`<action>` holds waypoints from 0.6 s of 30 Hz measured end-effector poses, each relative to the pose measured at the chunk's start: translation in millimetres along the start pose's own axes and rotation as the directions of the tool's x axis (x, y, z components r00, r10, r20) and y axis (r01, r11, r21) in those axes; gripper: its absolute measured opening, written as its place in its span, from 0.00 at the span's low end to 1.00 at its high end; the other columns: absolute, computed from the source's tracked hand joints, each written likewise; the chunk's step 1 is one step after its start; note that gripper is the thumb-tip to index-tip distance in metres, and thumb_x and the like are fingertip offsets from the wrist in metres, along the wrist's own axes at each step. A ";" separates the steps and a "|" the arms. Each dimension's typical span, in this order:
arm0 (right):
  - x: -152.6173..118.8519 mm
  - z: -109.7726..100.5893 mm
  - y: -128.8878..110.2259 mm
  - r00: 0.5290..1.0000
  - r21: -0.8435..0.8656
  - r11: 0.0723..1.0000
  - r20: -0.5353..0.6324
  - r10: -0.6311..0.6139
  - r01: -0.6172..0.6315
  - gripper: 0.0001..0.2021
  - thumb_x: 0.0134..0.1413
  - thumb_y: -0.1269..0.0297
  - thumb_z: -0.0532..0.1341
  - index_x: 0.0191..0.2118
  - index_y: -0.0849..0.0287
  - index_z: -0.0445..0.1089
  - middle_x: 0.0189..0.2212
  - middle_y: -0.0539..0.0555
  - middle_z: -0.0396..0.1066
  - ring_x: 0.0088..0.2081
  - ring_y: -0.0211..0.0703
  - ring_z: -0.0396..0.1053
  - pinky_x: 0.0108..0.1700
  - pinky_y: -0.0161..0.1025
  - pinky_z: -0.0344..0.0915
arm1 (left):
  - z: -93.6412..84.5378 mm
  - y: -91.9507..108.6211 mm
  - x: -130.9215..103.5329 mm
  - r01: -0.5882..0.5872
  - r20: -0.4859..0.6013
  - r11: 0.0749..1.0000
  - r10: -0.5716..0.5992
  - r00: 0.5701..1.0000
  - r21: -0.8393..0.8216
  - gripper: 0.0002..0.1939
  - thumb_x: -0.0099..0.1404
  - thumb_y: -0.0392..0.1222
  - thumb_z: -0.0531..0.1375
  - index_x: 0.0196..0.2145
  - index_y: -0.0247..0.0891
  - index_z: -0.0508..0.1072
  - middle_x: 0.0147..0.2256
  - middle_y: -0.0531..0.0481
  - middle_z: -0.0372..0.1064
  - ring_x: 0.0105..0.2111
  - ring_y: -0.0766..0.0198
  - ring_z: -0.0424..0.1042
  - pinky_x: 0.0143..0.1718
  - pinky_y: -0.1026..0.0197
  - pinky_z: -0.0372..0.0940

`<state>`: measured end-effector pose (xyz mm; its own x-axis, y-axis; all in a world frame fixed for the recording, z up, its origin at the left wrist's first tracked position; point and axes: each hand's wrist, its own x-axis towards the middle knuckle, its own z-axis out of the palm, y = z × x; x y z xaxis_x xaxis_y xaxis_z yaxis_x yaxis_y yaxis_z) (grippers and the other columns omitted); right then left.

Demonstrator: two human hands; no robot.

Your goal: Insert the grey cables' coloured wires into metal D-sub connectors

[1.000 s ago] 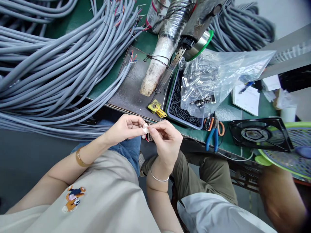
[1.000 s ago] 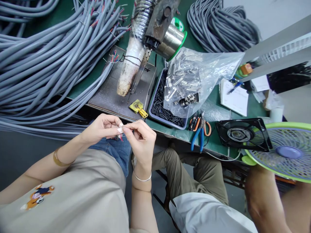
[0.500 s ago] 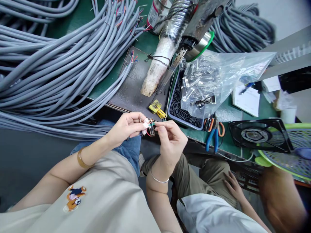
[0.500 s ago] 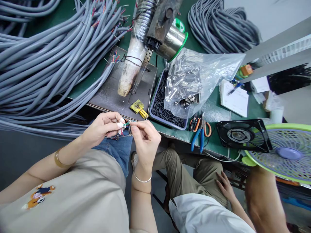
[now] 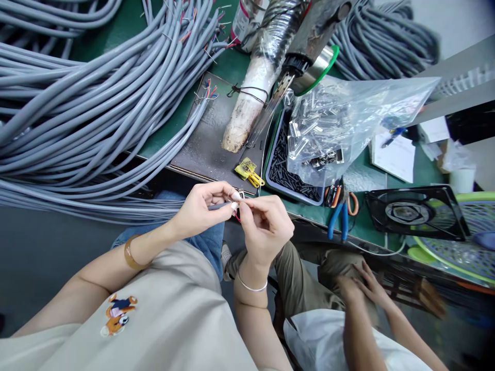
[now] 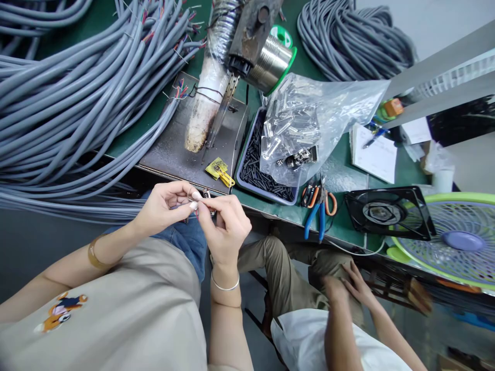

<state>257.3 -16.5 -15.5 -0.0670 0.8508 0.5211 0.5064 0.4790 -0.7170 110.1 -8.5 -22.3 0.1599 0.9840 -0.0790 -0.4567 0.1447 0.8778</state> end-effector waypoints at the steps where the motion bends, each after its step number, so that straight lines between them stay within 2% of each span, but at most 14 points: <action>1: 1.0 1.2 -0.5 0.999 0.023 0.999 0.002 0.041 -0.041 0.03 0.60 0.68 0.67 0.34 0.55 0.77 0.28 0.48 0.71 0.24 0.32 0.61 0.23 0.33 0.54 | 1.0 0.9 -0.4 0.010 -0.009 1.000 -0.010 1.000 -0.006 0.08 0.52 0.34 0.69 0.30 0.33 0.73 0.26 0.54 0.70 0.24 0.74 0.67 0.26 0.71 0.63; 3: 3.6 2.7 0.5 0.993 0.080 0.990 0.008 0.118 -0.119 0.06 0.61 0.65 0.65 0.31 0.57 0.75 0.26 0.49 0.69 0.26 0.35 0.63 0.24 0.34 0.55 | 2.4 3.1 -1.2 0.031 -0.010 1.000 -0.031 0.999 -0.004 0.10 0.52 0.36 0.70 0.29 0.33 0.73 0.26 0.54 0.70 0.24 0.73 0.68 0.26 0.70 0.64; 5: 7.4 1.1 4.8 0.980 0.178 0.966 -0.036 0.195 -0.185 0.11 0.61 0.62 0.64 0.27 0.57 0.71 0.24 0.47 0.64 0.25 0.35 0.62 0.26 0.34 0.56 | 2.4 5.2 -1.7 0.034 -0.015 0.999 -0.033 0.999 0.006 0.10 0.53 0.36 0.70 0.28 0.33 0.72 0.25 0.54 0.69 0.24 0.73 0.68 0.26 0.70 0.64; 8: 13.9 -7.8 13.8 0.926 0.304 0.934 -0.260 0.273 -0.190 0.15 0.62 0.58 0.62 0.25 0.57 0.65 0.22 0.44 0.57 0.20 0.31 0.52 0.23 0.33 0.49 | -0.7 7.0 -1.1 0.044 -0.057 0.999 -0.044 0.997 -0.013 0.10 0.52 0.37 0.70 0.27 0.34 0.71 0.24 0.55 0.68 0.23 0.74 0.66 0.26 0.71 0.62; 10: 15.8 -14.3 16.9 0.912 0.257 0.953 -0.332 0.243 -0.160 0.13 0.62 0.57 0.64 0.28 0.57 0.70 0.22 0.45 0.58 0.20 0.31 0.53 0.23 0.33 0.49 | -3.4 6.9 0.4 0.072 -0.081 0.996 -0.075 0.994 -0.046 0.11 0.52 0.38 0.71 0.27 0.34 0.71 0.23 0.56 0.67 0.23 0.74 0.65 0.25 0.71 0.61; 11: 15.4 -16.3 16.8 0.929 0.210 0.965 -0.299 0.216 -0.157 0.11 0.61 0.57 0.64 0.30 0.57 0.73 0.22 0.46 0.61 0.22 0.32 0.57 0.24 0.33 0.51 | -4.5 6.6 1.1 0.084 -0.084 0.995 -0.089 0.992 -0.061 0.12 0.52 0.38 0.71 0.27 0.34 0.70 0.23 0.56 0.67 0.22 0.75 0.64 0.24 0.71 0.60; 14: 10.1 -14.7 11.8 0.981 0.100 0.979 -0.062 0.184 -0.177 0.08 0.62 0.58 0.65 0.37 0.56 0.79 0.27 0.50 0.69 0.27 0.36 0.65 0.27 0.35 0.58 | -5.8 5.6 2.6 0.092 -0.080 0.991 -0.100 0.992 -0.094 0.13 0.52 0.38 0.71 0.27 0.34 0.70 0.23 0.56 0.67 0.20 0.76 0.61 0.22 0.71 0.56; 16: 5.7 -9.2 7.8 0.984 0.075 0.981 0.022 0.176 -0.178 0.08 0.63 0.59 0.65 0.42 0.55 0.80 0.27 0.48 0.69 0.25 0.34 0.61 0.27 0.35 0.57 | -5.9 5.4 2.9 0.088 -0.068 0.989 -0.096 0.993 -0.118 0.13 0.52 0.38 0.71 0.28 0.34 0.70 0.22 0.57 0.66 0.18 0.78 0.57 0.19 0.72 0.52; 18: 3.0 -3.5 5.4 0.988 0.053 0.988 0.055 0.144 -0.147 0.08 0.63 0.61 0.65 0.46 0.53 0.79 0.26 0.46 0.68 0.23 0.32 0.56 0.26 0.35 0.56 | -7.5 5.9 3.2 0.115 -0.046 0.982 -0.123 0.991 -0.149 0.13 0.52 0.37 0.72 0.28 0.34 0.70 0.22 0.58 0.65 0.17 0.79 0.53 0.18 0.72 0.48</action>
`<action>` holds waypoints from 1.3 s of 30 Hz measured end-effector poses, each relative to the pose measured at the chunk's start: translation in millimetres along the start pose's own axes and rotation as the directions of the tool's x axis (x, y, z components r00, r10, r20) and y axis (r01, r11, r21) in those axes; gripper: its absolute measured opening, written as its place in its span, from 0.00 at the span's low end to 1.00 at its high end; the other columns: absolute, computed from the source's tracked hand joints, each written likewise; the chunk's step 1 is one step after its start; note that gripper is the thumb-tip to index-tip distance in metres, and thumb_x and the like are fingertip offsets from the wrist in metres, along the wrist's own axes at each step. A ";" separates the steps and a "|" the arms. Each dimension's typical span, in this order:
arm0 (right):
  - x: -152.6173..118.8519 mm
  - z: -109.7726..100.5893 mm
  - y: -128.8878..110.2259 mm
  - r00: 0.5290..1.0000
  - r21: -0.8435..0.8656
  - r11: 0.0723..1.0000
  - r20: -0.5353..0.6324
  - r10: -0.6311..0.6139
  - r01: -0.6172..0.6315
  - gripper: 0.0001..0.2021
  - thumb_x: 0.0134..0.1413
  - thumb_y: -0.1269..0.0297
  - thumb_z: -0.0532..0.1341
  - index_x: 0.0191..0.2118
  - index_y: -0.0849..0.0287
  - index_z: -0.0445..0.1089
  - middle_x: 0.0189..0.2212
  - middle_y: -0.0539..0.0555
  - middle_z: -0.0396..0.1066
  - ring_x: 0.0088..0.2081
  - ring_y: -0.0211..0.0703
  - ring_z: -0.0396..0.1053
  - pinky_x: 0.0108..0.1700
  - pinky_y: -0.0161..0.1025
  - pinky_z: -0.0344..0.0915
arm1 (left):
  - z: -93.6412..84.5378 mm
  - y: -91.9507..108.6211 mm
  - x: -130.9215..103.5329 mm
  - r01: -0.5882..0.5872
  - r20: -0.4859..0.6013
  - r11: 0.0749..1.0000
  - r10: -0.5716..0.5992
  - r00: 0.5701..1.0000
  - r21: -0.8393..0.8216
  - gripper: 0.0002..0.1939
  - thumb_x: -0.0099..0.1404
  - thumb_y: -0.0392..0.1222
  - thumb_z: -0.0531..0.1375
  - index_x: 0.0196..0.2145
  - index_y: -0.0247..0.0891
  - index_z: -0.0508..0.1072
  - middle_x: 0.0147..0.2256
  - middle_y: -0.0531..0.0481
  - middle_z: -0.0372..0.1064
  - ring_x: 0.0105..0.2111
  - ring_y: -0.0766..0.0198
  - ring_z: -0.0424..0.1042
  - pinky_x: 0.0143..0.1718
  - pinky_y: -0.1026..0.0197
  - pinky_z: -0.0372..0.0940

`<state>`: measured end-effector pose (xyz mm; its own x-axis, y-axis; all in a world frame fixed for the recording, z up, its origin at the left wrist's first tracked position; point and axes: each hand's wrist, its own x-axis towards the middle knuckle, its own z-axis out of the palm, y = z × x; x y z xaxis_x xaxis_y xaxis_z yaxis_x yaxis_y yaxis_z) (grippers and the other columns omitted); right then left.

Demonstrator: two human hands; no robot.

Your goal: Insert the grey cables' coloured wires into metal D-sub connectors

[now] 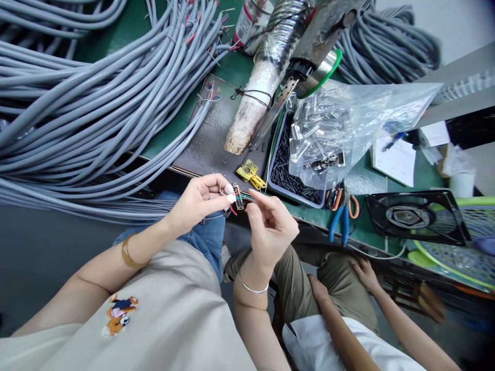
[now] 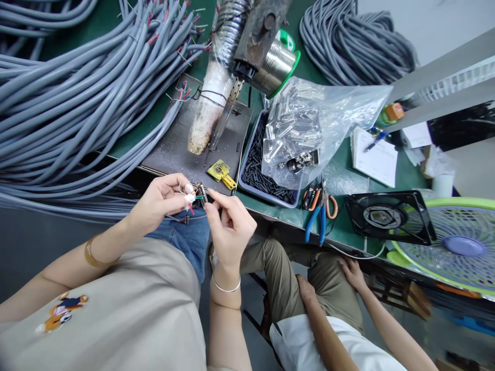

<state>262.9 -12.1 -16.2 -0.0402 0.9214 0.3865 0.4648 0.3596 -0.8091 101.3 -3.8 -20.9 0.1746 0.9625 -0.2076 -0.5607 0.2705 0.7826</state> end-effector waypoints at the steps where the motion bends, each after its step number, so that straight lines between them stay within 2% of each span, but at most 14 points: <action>1: -0.6 2.3 -0.4 1.000 -0.016 1.000 0.011 -0.021 0.021 0.09 0.63 0.61 0.65 0.47 0.52 0.79 0.26 0.46 0.68 0.22 0.32 0.55 0.25 0.35 0.55 | -1.7 0.9 0.4 0.035 0.015 0.999 -0.035 0.999 -0.022 0.13 0.53 0.38 0.72 0.28 0.34 0.70 0.21 0.58 0.64 0.17 0.79 0.52 0.17 0.72 0.46; 3: -0.6 5.1 -1.4 0.998 -0.051 0.997 -0.004 -0.057 0.057 0.10 0.63 0.61 0.65 0.48 0.52 0.79 0.26 0.46 0.68 0.22 0.32 0.55 0.24 0.35 0.56 | -7.2 3.4 2.2 0.141 0.070 0.986 -0.135 0.988 -0.086 0.14 0.53 0.39 0.71 0.29 0.35 0.69 0.21 0.57 0.64 0.16 0.79 0.52 0.16 0.72 0.43; 6: 0.6 6.4 -5.3 0.983 -0.029 0.996 -0.162 -0.091 0.088 0.09 0.65 0.62 0.62 0.47 0.53 0.78 0.26 0.47 0.70 0.22 0.33 0.63 0.23 0.35 0.59 | -18.6 7.4 6.1 0.283 0.180 0.935 -0.247 0.952 -0.214 0.13 0.54 0.39 0.69 0.30 0.35 0.68 0.21 0.56 0.64 0.14 0.78 0.50 0.15 0.70 0.42; 9: 1.7 7.4 -11.2 0.935 0.103 0.982 -0.334 -0.118 0.161 0.09 0.66 0.66 0.60 0.48 0.52 0.74 0.23 0.46 0.69 0.20 0.35 0.66 0.21 0.35 0.61 | -27.2 9.0 9.2 0.308 0.204 0.898 -0.253 0.946 -0.314 0.11 0.54 0.37 0.67 0.31 0.36 0.67 0.20 0.57 0.62 0.12 0.77 0.50 0.14 0.70 0.42; 11: 1.4 8.3 -13.5 0.918 0.139 0.972 -0.375 -0.127 0.191 0.11 0.66 0.68 0.60 0.51 0.51 0.71 0.23 0.45 0.71 0.18 0.34 0.66 0.19 0.33 0.59 | -29.5 8.9 9.7 0.302 0.196 0.887 -0.246 0.949 -0.350 0.09 0.56 0.35 0.66 0.30 0.36 0.67 0.21 0.57 0.62 0.12 0.77 0.51 0.13 0.70 0.42; 13: -0.2 9.3 -12.6 0.921 0.117 0.975 -0.365 -0.132 0.186 0.12 0.67 0.70 0.59 0.53 0.51 0.69 0.29 0.46 0.77 0.19 0.33 0.69 0.18 0.31 0.61 | -29.6 8.8 9.3 0.302 0.197 0.880 -0.244 0.950 -0.366 0.08 0.57 0.34 0.65 0.30 0.36 0.67 0.21 0.57 0.64 0.12 0.76 0.52 0.13 0.70 0.43; 14: -1.5 9.8 -10.9 0.926 0.102 0.979 -0.353 -0.131 0.178 0.11 0.67 0.70 0.60 0.52 0.52 0.69 0.33 0.47 0.80 0.21 0.33 0.72 0.20 0.31 0.66 | -29.1 9.0 8.8 0.301 0.198 0.879 -0.242 0.950 -0.370 0.08 0.57 0.33 0.64 0.31 0.36 0.67 0.21 0.57 0.64 0.12 0.76 0.52 0.14 0.70 0.43; 17: -6.2 12.0 -2.4 0.939 0.085 0.981 -0.315 -0.139 0.174 0.07 0.63 0.73 0.64 0.45 0.55 0.72 0.36 0.48 0.81 0.30 0.38 0.80 0.32 0.36 0.78 | -26.3 10.1 7.1 0.285 0.184 0.885 -0.231 0.955 -0.368 0.09 0.57 0.33 0.65 0.32 0.36 0.67 0.22 0.57 0.65 0.12 0.76 0.53 0.14 0.71 0.45; 22: -10.7 19.2 10.6 0.980 0.080 0.990 -0.171 -0.100 0.115 0.03 0.62 0.71 0.65 0.38 0.57 0.73 0.41 0.53 0.79 0.42 0.44 0.81 0.41 0.42 0.80 | -19.1 8.7 4.2 0.222 0.128 0.928 -0.192 0.973 -0.298 0.13 0.56 0.37 0.69 0.31 0.35 0.67 0.23 0.56 0.67 0.13 0.78 0.53 0.15 0.72 0.45; 25: -10.7 23.3 12.0 0.993 0.155 0.987 -0.118 -0.027 0.046 0.02 0.63 0.70 0.65 0.37 0.57 0.71 0.44 0.53 0.78 0.40 0.42 0.81 0.41 0.40 0.80 | -15.1 3.5 2.8 0.138 0.083 0.968 -0.124 0.989 -0.207 0.13 0.56 0.38 0.70 0.32 0.35 0.69 0.22 0.55 0.68 0.14 0.78 0.54 0.15 0.73 0.45; 28: -9.6 24.6 12.2 0.990 0.154 0.988 -0.141 -0.005 0.027 0.03 0.63 0.69 0.65 0.37 0.58 0.71 0.42 0.53 0.78 0.36 0.40 0.81 0.40 0.39 0.80 | -12.1 -2.3 1.8 0.027 0.036 0.996 -0.024 0.999 -0.082 0.12 0.56 0.40 0.70 0.32 0.34 0.71 0.23 0.55 0.69 0.15 0.79 0.55 0.15 0.72 0.47; 31: -8.1 23.9 16.0 0.982 0.053 0.995 -0.176 -0.071 0.082 0.03 0.62 0.69 0.66 0.36 0.58 0.71 0.41 0.53 0.79 0.39 0.42 0.81 0.41 0.40 0.80 | -9.5 -5.7 0.7 -0.054 0.000 0.998 0.054 0.999 0.026 0.12 0.57 0.40 0.70 0.31 0.33 0.72 0.23 0.56 0.69 0.15 0.79 0.56 0.16 0.73 0.51; 36: -7.8 25.5 24.8 0.930 -0.128 0.953 -0.216 -0.297 0.274 0.08 0.58 0.75 0.67 0.40 0.56 0.74 0.43 0.53 0.81 0.44 0.42 0.81 0.45 0.39 0.79 | -7.3 -7.8 1.5 -0.102 -0.051 0.989 0.108 0.993 0.110 0.12 0.57 0.40 0.70 0.32 0.33 0.71 0.27 0.55 0.69 0.18 0.77 0.65 0.17 0.73 0.58; 39: -7.9 27.4 22.8 0.938 -0.076 0.965 -0.225 -0.262 0.251 0.08 0.58 0.75 0.67 0.40 0.56 0.74 0.42 0.53 0.81 0.43 0.42 0.81 0.45 0.40 0.79 | -8.9 -8.6 4.4 -0.063 -0.061 0.994 0.069 0.996 0.087 0.13 0.58 0.40 0.70 0.31 0.34 0.69 0.28 0.55 0.70 0.16 0.76 0.66 0.15 0.72 0.58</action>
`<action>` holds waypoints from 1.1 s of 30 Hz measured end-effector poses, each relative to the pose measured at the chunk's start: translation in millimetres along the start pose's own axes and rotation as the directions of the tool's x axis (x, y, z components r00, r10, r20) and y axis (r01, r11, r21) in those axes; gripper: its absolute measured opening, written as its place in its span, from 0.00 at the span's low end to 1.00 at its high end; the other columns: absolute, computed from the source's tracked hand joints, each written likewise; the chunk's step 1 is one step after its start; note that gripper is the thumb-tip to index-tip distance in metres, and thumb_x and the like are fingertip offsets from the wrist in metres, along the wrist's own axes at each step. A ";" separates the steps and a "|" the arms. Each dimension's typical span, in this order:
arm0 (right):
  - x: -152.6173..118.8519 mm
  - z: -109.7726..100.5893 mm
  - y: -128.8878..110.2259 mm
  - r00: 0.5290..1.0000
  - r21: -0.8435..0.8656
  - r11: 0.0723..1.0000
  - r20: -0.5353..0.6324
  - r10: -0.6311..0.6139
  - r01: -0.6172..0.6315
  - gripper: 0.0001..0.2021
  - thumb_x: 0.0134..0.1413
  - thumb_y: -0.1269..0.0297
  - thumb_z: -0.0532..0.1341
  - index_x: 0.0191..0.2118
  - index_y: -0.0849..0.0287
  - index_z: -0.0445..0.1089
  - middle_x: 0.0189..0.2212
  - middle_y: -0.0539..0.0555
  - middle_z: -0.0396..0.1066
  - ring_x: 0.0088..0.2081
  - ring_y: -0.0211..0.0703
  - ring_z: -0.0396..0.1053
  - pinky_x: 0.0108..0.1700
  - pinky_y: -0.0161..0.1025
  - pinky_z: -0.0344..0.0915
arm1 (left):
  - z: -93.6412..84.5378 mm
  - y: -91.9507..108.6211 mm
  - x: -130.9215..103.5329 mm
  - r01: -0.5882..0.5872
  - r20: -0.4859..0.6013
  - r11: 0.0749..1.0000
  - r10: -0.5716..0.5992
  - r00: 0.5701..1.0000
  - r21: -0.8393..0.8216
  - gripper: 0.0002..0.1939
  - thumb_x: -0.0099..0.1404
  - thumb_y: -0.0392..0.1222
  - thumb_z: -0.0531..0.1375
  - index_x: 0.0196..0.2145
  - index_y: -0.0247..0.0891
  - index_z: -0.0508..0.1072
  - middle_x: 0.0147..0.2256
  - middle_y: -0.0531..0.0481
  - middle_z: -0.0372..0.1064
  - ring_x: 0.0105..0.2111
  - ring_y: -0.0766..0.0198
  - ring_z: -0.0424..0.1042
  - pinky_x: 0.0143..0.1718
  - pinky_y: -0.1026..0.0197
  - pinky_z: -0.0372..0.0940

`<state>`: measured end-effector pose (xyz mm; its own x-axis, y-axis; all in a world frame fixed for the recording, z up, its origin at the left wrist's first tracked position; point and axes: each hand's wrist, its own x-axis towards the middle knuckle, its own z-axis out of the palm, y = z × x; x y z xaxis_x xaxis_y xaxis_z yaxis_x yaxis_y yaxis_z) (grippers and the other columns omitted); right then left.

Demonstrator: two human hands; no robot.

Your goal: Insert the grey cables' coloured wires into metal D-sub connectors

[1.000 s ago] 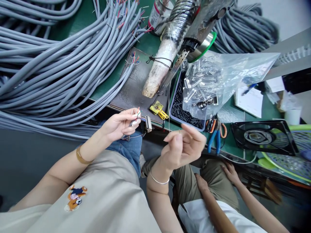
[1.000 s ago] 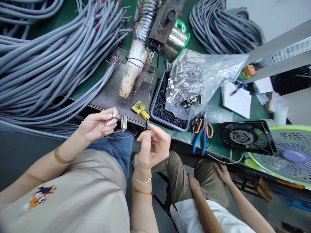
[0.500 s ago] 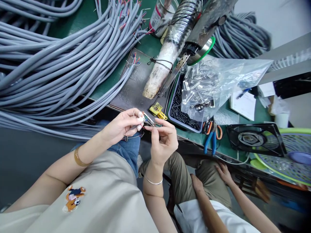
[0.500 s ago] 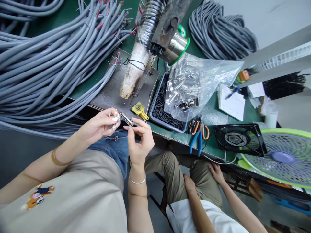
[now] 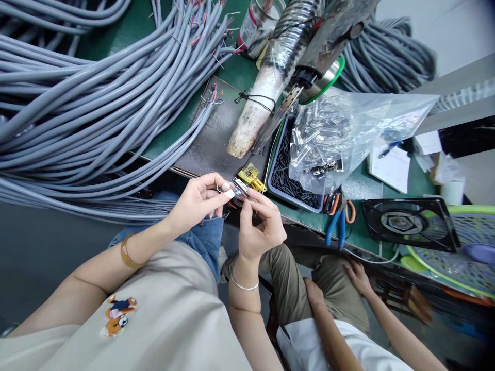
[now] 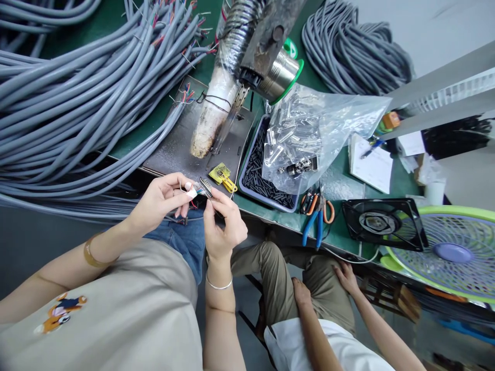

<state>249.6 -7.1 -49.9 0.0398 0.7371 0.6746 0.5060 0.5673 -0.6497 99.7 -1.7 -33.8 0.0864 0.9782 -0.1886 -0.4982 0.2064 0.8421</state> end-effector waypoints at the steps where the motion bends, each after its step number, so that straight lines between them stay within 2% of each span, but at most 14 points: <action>1: 1.3 -0.3 -1.7 0.999 0.038 0.998 -0.005 0.052 -0.052 0.06 0.59 0.74 0.67 0.40 0.57 0.73 0.42 0.52 0.81 0.40 0.42 0.82 0.42 0.39 0.79 | -0.7 -0.1 1.2 0.017 -0.004 1.000 -0.017 1.000 -0.018 0.13 0.57 0.40 0.70 0.30 0.34 0.68 0.27 0.56 0.70 0.15 0.76 0.66 0.14 0.72 0.56; 3: 6.3 -3.3 -4.8 0.985 0.138 0.979 -0.055 0.161 -0.152 0.03 0.61 0.72 0.65 0.38 0.57 0.72 0.38 0.51 0.81 0.28 0.36 0.79 0.30 0.33 0.75 | -2.2 0.8 3.5 0.057 -0.003 0.996 -0.057 0.998 -0.062 0.14 0.56 0.40 0.70 0.29 0.35 0.67 0.27 0.56 0.70 0.13 0.76 0.65 0.13 0.72 0.54; 5: 13.7 -9.7 -6.7 0.961 0.263 0.953 -0.188 0.203 -0.149 0.02 0.62 0.70 0.64 0.37 0.57 0.70 0.27 0.45 0.77 0.16 0.29 0.67 0.19 0.28 0.62 | -3.3 2.9 5.2 0.099 0.009 0.989 -0.099 0.995 -0.113 0.15 0.54 0.39 0.71 0.28 0.35 0.67 0.25 0.57 0.70 0.12 0.76 0.64 0.12 0.72 0.52; 7: 20.9 -17.9 -7.5 0.934 0.369 0.924 -0.287 0.214 -0.099 0.02 0.60 0.68 0.64 0.39 0.56 0.70 0.18 0.39 0.67 0.13 0.27 0.57 0.17 0.26 0.55 | -3.8 5.9 6.3 0.135 0.025 0.977 -0.132 0.991 -0.165 0.14 0.54 0.39 0.71 0.29 0.34 0.67 0.25 0.57 0.71 0.12 0.76 0.63 0.12 0.72 0.52; 9: 25.2 -24.8 -8.7 0.933 0.404 0.905 -0.257 0.251 -0.132 0.08 0.60 0.67 0.64 0.45 0.55 0.70 0.18 0.38 0.67 0.12 0.26 0.55 0.16 0.25 0.54 | -3.8 8.8 6.9 0.159 0.037 0.966 -0.154 0.987 -0.204 0.14 0.54 0.38 0.70 0.29 0.34 0.68 0.26 0.55 0.73 0.12 0.77 0.62 0.12 0.71 0.52; 11: 25.0 -27.5 -10.7 0.941 0.341 0.912 -0.165 0.296 -0.227 0.11 0.62 0.68 0.63 0.50 0.55 0.69 0.25 0.42 0.75 0.14 0.28 0.61 0.16 0.26 0.57 | -3.6 11.0 7.1 0.174 0.044 0.959 -0.168 0.985 -0.224 0.13 0.54 0.38 0.70 0.30 0.34 0.68 0.28 0.53 0.75 0.12 0.77 0.62 0.13 0.71 0.52; 13: 20.9 -25.3 -12.2 0.947 0.218 0.938 -0.118 0.300 -0.270 0.06 0.64 0.67 0.63 0.46 0.56 0.70 0.30 0.46 0.79 0.19 0.31 0.71 0.21 0.29 0.67 | -3.7 12.0 7.3 0.179 0.047 0.954 -0.173 0.984 -0.240 0.13 0.54 0.37 0.71 0.30 0.33 0.69 0.29 0.52 0.76 0.12 0.77 0.62 0.13 0.71 0.52; 16: 12.5 -17.1 -11.2 0.972 0.082 0.972 -0.067 0.225 -0.219 0.04 0.63 0.68 0.65 0.38 0.58 0.69 0.32 0.48 0.79 0.28 0.37 0.79 0.31 0.35 0.77 | -6.1 11.9 8.1 0.203 0.081 0.941 -0.188 0.979 -0.269 0.13 0.54 0.37 0.71 0.29 0.33 0.69 0.28 0.53 0.75 0.13 0.77 0.62 0.14 0.71 0.52; 20: 8.2 -10.1 -7.6 0.994 0.056 0.994 -0.032 0.100 -0.098 0.03 0.63 0.70 0.64 0.37 0.57 0.69 0.36 0.50 0.77 0.36 0.42 0.81 0.34 0.42 0.80 | -15.8 9.1 10.2 0.279 0.236 0.919 -0.216 0.947 -0.277 0.16 0.53 0.40 0.73 0.29 0.34 0.69 0.29 0.49 0.77 0.13 0.75 0.63 0.14 0.70 0.51; 25: 12.5 -10.7 -7.1 0.989 0.126 0.992 -0.145 0.027 -0.009 0.05 0.62 0.70 0.65 0.40 0.56 0.68 0.38 0.50 0.78 0.29 0.40 0.80 0.27 0.39 0.78 | -35.8 0.2 12.8 0.309 0.461 0.923 -0.177 0.870 -0.228 0.19 0.49 0.46 0.76 0.24 0.35 0.71 0.26 0.45 0.76 0.14 0.72 0.61 0.14 0.67 0.52; 29: 12.3 -10.8 -6.9 0.987 0.139 0.990 -0.159 0.016 0.006 0.06 0.63 0.69 0.65 0.41 0.56 0.68 0.38 0.50 0.78 0.27 0.39 0.79 0.25 0.37 0.78 | -47.0 -6.2 13.0 0.313 0.474 0.938 -0.210 0.855 -0.150 0.22 0.43 0.51 0.77 0.21 0.36 0.71 0.23 0.44 0.74 0.13 0.70 0.61 0.13 0.66 0.53; 33: 9.1 -10.0 -8.2 0.988 0.144 0.990 -0.152 0.024 -0.002 0.06 0.62 0.68 0.65 0.41 0.56 0.68 0.37 0.50 0.78 0.26 0.37 0.78 0.24 0.36 0.76 | -48.5 -6.7 12.9 0.304 0.461 0.950 -0.239 0.854 -0.070 0.24 0.41 0.55 0.77 0.20 0.37 0.70 0.21 0.43 0.73 0.12 0.70 0.60 0.12 0.65 0.54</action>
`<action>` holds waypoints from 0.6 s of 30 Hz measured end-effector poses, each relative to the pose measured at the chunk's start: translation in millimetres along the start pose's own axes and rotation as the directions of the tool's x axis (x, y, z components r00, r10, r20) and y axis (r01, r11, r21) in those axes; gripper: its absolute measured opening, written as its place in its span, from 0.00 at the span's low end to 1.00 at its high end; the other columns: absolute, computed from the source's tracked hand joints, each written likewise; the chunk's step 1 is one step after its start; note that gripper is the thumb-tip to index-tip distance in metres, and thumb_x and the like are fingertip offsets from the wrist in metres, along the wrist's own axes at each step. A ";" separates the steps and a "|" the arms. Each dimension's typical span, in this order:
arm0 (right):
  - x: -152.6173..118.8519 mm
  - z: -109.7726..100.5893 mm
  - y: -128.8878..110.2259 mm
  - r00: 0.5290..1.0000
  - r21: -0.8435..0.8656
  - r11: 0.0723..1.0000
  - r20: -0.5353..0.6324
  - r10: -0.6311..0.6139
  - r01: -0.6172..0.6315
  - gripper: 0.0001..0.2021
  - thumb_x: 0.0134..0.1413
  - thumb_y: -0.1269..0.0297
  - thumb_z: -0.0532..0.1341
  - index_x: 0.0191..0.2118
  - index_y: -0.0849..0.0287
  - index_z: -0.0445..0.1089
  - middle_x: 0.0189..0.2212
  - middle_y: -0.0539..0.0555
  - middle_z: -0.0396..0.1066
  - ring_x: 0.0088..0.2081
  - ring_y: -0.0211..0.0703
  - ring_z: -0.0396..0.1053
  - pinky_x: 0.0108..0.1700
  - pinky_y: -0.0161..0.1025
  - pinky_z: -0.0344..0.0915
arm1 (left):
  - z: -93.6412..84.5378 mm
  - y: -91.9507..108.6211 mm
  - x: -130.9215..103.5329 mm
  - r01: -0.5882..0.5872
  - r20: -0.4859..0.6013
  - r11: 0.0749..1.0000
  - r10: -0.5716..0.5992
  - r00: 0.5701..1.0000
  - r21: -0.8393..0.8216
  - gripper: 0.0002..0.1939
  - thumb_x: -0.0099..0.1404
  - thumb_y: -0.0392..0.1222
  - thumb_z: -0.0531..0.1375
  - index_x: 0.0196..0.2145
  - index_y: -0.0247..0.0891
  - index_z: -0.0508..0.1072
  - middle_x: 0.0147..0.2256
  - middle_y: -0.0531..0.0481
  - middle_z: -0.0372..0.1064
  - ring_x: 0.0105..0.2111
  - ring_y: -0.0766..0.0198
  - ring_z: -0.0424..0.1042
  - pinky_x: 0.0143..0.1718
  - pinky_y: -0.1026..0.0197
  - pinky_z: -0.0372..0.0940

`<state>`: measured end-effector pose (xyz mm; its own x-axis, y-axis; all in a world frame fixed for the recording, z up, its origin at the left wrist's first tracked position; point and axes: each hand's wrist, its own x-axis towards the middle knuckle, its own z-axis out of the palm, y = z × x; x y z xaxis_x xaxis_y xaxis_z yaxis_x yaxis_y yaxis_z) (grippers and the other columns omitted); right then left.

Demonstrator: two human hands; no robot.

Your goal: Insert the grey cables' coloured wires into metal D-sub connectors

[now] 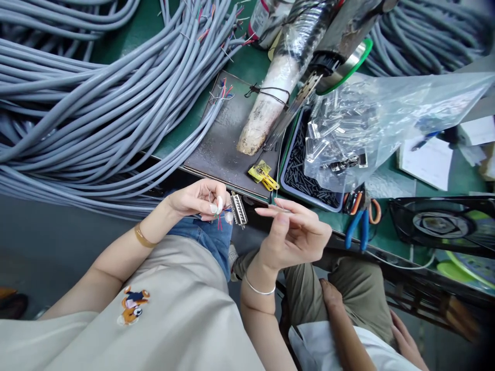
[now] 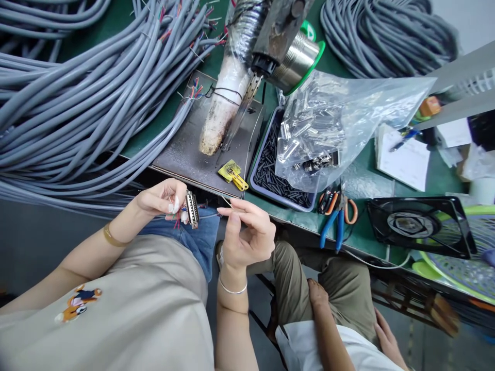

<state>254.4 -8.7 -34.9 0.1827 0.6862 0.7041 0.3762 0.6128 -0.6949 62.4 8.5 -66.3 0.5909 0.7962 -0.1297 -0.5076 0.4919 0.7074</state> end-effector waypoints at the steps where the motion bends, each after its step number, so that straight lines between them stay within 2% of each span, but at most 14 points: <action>1: -0.6 0.0 -0.7 1.000 -0.001 1.000 0.003 0.000 0.000 0.05 0.62 0.68 0.65 0.41 0.56 0.68 0.37 0.50 0.78 0.26 0.37 0.77 0.23 0.36 0.75 | 0.6 0.6 0.1 0.007 -0.004 1.000 -0.007 1.000 0.012 0.25 0.41 0.56 0.77 0.20 0.37 0.69 0.21 0.43 0.73 0.12 0.70 0.60 0.12 0.65 0.54; 5: -1.6 -0.3 -3.9 0.998 0.010 0.998 0.017 -0.062 0.062 0.05 0.62 0.68 0.66 0.41 0.56 0.70 0.34 0.50 0.79 0.29 0.39 0.78 0.24 0.35 0.74 | 4.3 4.2 -0.2 0.004 -0.006 0.999 -0.004 1.000 0.049 0.25 0.42 0.56 0.77 0.20 0.37 0.69 0.22 0.44 0.73 0.14 0.70 0.60 0.13 0.65 0.55; 9: -2.6 -1.7 -5.3 0.993 -0.019 0.993 0.021 -0.115 0.116 0.04 0.61 0.67 0.67 0.40 0.56 0.71 0.30 0.49 0.78 0.28 0.39 0.77 0.26 0.36 0.73 | 10.4 6.5 -0.3 -0.053 0.020 0.998 0.052 0.998 0.038 0.20 0.48 0.52 0.76 0.24 0.36 0.73 0.26 0.45 0.74 0.16 0.70 0.63 0.15 0.66 0.56; 13: -4.8 -3.4 -1.4 0.990 -0.100 0.986 0.061 -0.130 0.136 0.04 0.61 0.67 0.67 0.39 0.54 0.71 0.33 0.49 0.79 0.31 0.41 0.78 0.28 0.38 0.74 | 19.4 5.8 3.1 -0.156 -0.082 0.987 0.159 0.984 0.049 0.17 0.54 0.48 0.74 0.32 0.35 0.74 0.29 0.48 0.74 0.16 0.76 0.59 0.16 0.69 0.55; 16: -5.5 -1.6 3.8 0.987 -0.167 0.980 0.133 -0.086 0.108 0.06 0.59 0.72 0.67 0.39 0.55 0.72 0.39 0.51 0.79 0.40 0.42 0.79 0.38 0.40 0.77 | 26.3 3.8 7.1 -0.236 -0.165 0.969 0.246 0.955 0.079 0.16 0.57 0.47 0.73 0.33 0.35 0.72 0.27 0.51 0.73 0.15 0.77 0.59 0.16 0.71 0.53; 18: -6.0 1.3 7.5 0.979 -0.179 0.983 0.201 -0.014 0.051 0.05 0.61 0.73 0.65 0.39 0.55 0.72 0.41 0.52 0.79 0.44 0.42 0.79 0.45 0.43 0.78 | 30.5 2.8 9.3 -0.264 -0.208 0.959 0.281 0.937 0.107 0.16 0.58 0.46 0.72 0.32 0.35 0.70 0.26 0.53 0.72 0.15 0.77 0.60 0.15 0.71 0.53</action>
<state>255.0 -7.8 -44.5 -0.0089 0.7426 0.6697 0.5416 0.5666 -0.6210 85.5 6.5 -44.4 0.2804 0.9575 -0.0677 -0.5754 0.2241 0.7866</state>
